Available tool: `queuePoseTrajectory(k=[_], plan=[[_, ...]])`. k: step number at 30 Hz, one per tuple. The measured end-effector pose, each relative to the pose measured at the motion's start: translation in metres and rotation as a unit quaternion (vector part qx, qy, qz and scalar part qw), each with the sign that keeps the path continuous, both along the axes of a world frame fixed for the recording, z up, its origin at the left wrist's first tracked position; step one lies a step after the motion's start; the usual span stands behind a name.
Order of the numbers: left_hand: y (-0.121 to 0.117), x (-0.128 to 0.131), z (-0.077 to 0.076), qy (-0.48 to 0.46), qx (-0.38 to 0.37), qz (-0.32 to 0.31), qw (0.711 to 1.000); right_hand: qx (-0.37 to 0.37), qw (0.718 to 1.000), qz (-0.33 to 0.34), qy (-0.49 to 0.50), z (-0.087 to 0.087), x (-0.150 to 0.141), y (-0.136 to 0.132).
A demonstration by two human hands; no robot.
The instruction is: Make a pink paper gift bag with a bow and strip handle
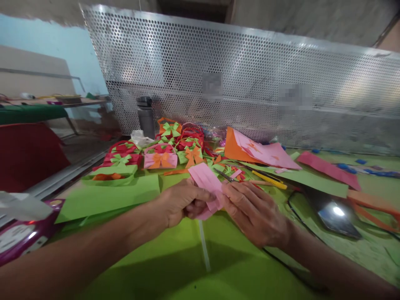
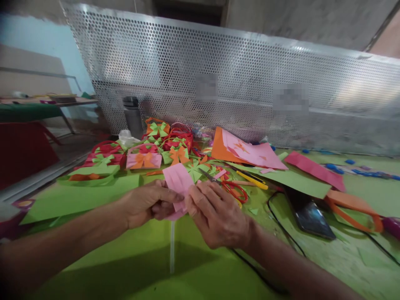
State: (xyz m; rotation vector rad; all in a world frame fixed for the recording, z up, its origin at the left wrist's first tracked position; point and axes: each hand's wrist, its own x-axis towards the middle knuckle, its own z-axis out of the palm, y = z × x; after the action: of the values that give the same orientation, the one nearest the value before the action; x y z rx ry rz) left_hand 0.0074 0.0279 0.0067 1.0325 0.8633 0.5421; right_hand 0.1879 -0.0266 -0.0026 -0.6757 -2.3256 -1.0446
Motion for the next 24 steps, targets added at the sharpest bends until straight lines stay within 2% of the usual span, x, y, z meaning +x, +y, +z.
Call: queuePoseTrajectory(k=[4, 7, 9, 11, 13, 16, 17, 19, 22, 24], plan=[[-0.005, 0.002, 0.002, 0.011, -0.005, -0.023, 1.0, -0.004, 0.999, 0.049, 0.016, 0.001, -0.001, -0.001], [-0.005, 0.002, 0.003, 0.013, 0.016, -0.047, 0.999, -0.009, 0.998, 0.057, 0.021, 0.001, 0.0, -0.002], [-0.002, 0.0, 0.005, 0.034, 0.065, -0.058, 0.996, -0.009, 0.999, 0.046, 0.024, 0.001, 0.002, -0.002], [0.004, -0.005, 0.008, 0.075, 0.165, -0.03, 0.983, -0.009, 0.999, 0.029, 0.035, 0.003, 0.005, 0.0], [0.01, -0.012, 0.015, 0.12, 0.308, 0.029, 0.943, -0.01, 0.999, 0.014, 0.05, 0.005, 0.007, 0.002], [0.015, -0.019, 0.023, 0.154, 0.502, 0.103, 0.845, -0.015, 0.997, 0.011, 0.071, 0.006, 0.008, 0.003], [0.015, -0.02, 0.024, 0.154, 0.542, 0.099, 0.82, -0.018, 0.997, 0.015, 0.076, 0.006, 0.008, 0.003], [0.014, -0.02, 0.023, 0.148, 0.603, 0.052, 0.782, -0.021, 0.995, 0.024, 0.091, 0.006, 0.006, 0.003], [0.013, -0.017, 0.016, 0.142, 0.681, -0.043, 0.717, -0.027, 0.991, 0.036, 0.123, 0.006, 0.004, 0.001], [0.014, -0.016, 0.01, 0.141, 0.713, -0.066, 0.684, -0.039, 0.988, 0.044, 0.14, 0.006, 0.003, -0.001]])
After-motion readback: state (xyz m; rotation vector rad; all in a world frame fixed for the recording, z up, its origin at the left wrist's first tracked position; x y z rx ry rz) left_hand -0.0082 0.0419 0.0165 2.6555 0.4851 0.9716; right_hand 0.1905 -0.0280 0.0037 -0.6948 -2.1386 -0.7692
